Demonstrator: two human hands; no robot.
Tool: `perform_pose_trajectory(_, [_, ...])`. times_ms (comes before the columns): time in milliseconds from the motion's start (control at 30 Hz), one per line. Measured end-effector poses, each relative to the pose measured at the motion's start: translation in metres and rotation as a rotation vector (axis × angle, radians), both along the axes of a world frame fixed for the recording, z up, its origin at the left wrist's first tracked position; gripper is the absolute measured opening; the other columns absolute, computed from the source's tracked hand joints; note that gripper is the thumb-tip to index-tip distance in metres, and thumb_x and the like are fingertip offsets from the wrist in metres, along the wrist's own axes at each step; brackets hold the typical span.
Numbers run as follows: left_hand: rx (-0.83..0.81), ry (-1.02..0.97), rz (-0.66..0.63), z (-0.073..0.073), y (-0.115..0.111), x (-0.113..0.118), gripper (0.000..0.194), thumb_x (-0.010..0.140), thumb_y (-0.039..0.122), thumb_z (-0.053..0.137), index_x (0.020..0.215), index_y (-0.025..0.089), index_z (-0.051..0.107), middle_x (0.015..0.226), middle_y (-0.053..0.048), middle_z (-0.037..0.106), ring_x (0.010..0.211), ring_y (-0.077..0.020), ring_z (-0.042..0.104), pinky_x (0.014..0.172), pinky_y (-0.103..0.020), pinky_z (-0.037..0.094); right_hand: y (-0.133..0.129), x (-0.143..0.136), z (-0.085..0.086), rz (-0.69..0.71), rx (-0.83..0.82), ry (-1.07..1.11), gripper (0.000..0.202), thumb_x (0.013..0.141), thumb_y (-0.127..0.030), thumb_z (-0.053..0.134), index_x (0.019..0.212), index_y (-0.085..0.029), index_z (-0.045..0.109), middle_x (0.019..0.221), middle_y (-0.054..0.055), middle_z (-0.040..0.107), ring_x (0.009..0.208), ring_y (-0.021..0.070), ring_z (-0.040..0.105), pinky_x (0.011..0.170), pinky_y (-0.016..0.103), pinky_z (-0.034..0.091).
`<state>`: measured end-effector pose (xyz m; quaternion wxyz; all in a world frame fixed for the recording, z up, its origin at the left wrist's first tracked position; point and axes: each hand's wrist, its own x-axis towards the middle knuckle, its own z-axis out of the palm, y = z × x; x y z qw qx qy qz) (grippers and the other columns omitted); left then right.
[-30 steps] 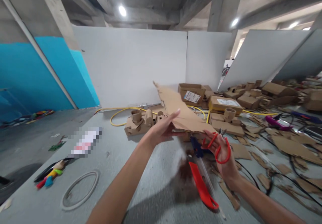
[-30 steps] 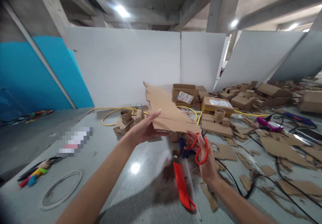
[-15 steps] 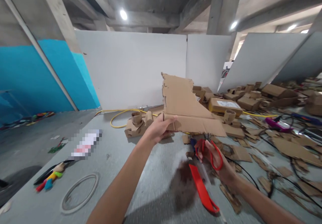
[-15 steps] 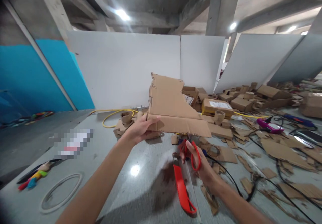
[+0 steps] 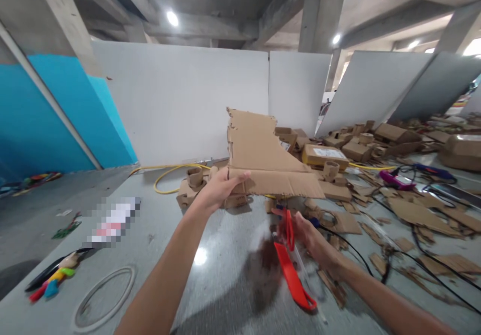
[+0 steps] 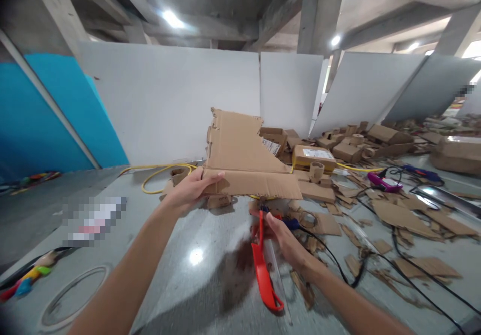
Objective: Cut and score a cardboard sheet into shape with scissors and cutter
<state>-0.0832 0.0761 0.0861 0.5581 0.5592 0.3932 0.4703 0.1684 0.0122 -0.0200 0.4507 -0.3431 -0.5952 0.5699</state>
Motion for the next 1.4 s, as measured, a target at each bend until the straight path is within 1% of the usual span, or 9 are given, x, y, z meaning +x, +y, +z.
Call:
perform_pose_trajectory(167, [0.017,0.029,0.01,0.001,0.0,-0.002,0.044,0.08,0.044,0.084,0.117,0.024,0.071,0.115,-0.008,0.077,0.105,-0.0258,0.072,0.086,-0.036,0.062,0.001,0.001,-0.005,-0.003,-0.031,0.059,0.056,0.093,-0.068,0.05,0.12,-0.025,0.072,0.089,0.006,0.07,0.078,0.0224,0.061,0.082,0.039,0.049])
perform_pose_trajectory(300, [-0.005,0.068,0.036,0.005,-0.003,-0.001,0.04,0.08,0.041,0.084,0.115,0.025,0.072,0.111,-0.006,0.078,0.106,-0.0241,0.071,0.092,-0.034,0.059,0.002,0.002,-0.007,0.065,-0.121,0.224,0.054,0.092,-0.066,0.046,0.111,-0.025,0.076,0.085,0.007,0.072,0.075,0.0246,0.064,0.075,0.04,0.051])
perform_pose_trajectory(500, [0.0,0.051,0.047,0.011,-0.009,0.004,0.036,0.081,0.035,0.083,0.114,0.026,0.074,0.114,-0.005,0.077,0.107,-0.0241,0.07,0.095,-0.035,0.057,0.002,0.0,-0.007,0.071,-0.094,0.135,0.045,0.089,-0.047,0.068,0.125,-0.021,0.068,0.084,0.004,0.071,0.07,0.0193,0.066,0.07,0.034,0.053])
perform_pose_trajectory(667, [0.006,0.069,0.092,0.014,-0.011,0.003,0.031,0.081,0.033,0.083,0.11,0.027,0.075,0.11,-0.005,0.078,0.108,-0.0241,0.07,0.094,-0.033,0.056,0.0,-0.002,-0.003,0.074,-0.089,0.112,0.053,0.091,-0.061,0.064,0.119,-0.017,0.069,0.079,0.004,0.069,0.063,0.0175,0.065,0.061,0.03,0.051])
perform_pose_trajectory(767, [0.019,0.073,0.066,0.012,-0.009,0.002,0.035,0.08,0.035,0.084,0.112,0.026,0.073,0.11,-0.005,0.078,0.107,-0.0238,0.07,0.094,-0.033,0.055,-0.005,-0.002,0.003,0.141,-0.117,0.107,0.06,0.094,-0.069,0.052,0.118,-0.017,0.07,0.082,0.007,0.07,0.066,0.0205,0.067,0.065,0.033,0.053])
perform_pose_trajectory(1000, [0.052,0.062,0.064,0.007,-0.009,0.006,0.034,0.083,0.039,0.081,0.112,0.024,0.07,0.109,-0.003,0.077,0.11,-0.0248,0.067,0.097,-0.035,0.054,-0.007,-0.003,0.001,0.19,-0.136,0.107,0.061,0.092,-0.073,0.045,0.117,-0.025,0.071,0.084,0.01,0.072,0.073,0.0272,0.069,0.07,0.041,0.055])
perform_pose_trajectory(1167, [0.097,0.017,0.005,-0.001,-0.001,0.013,0.039,0.083,0.037,0.08,0.117,0.022,0.068,0.114,-0.006,0.076,0.114,-0.0256,0.066,0.1,-0.037,0.053,-0.002,-0.006,-0.005,0.125,-0.134,0.125,0.067,0.088,-0.081,0.04,0.114,-0.028,0.072,0.086,0.01,0.072,0.076,0.0283,0.069,0.067,0.041,0.055])
perform_pose_trajectory(1333, [0.021,0.005,0.002,-0.004,0.0,0.014,0.035,0.083,0.036,0.079,0.115,0.025,0.07,0.117,-0.006,0.075,0.114,-0.0248,0.067,0.098,-0.038,0.054,-0.003,-0.006,-0.001,0.086,-0.108,0.142,0.064,0.084,-0.079,0.05,0.115,-0.026,0.071,0.084,0.01,0.071,0.078,0.0287,0.068,0.069,0.041,0.054])
perform_pose_trajectory(1400, [-0.002,0.005,0.013,-0.002,-0.002,0.013,0.031,0.083,0.034,0.079,0.112,0.026,0.071,0.118,-0.005,0.075,0.114,-0.0252,0.067,0.097,-0.038,0.054,-0.003,-0.004,-0.003,0.092,-0.098,0.134,0.061,0.089,-0.076,0.045,0.115,-0.027,0.071,0.082,0.009,0.07,0.078,0.0285,0.068,0.07,0.042,0.054])
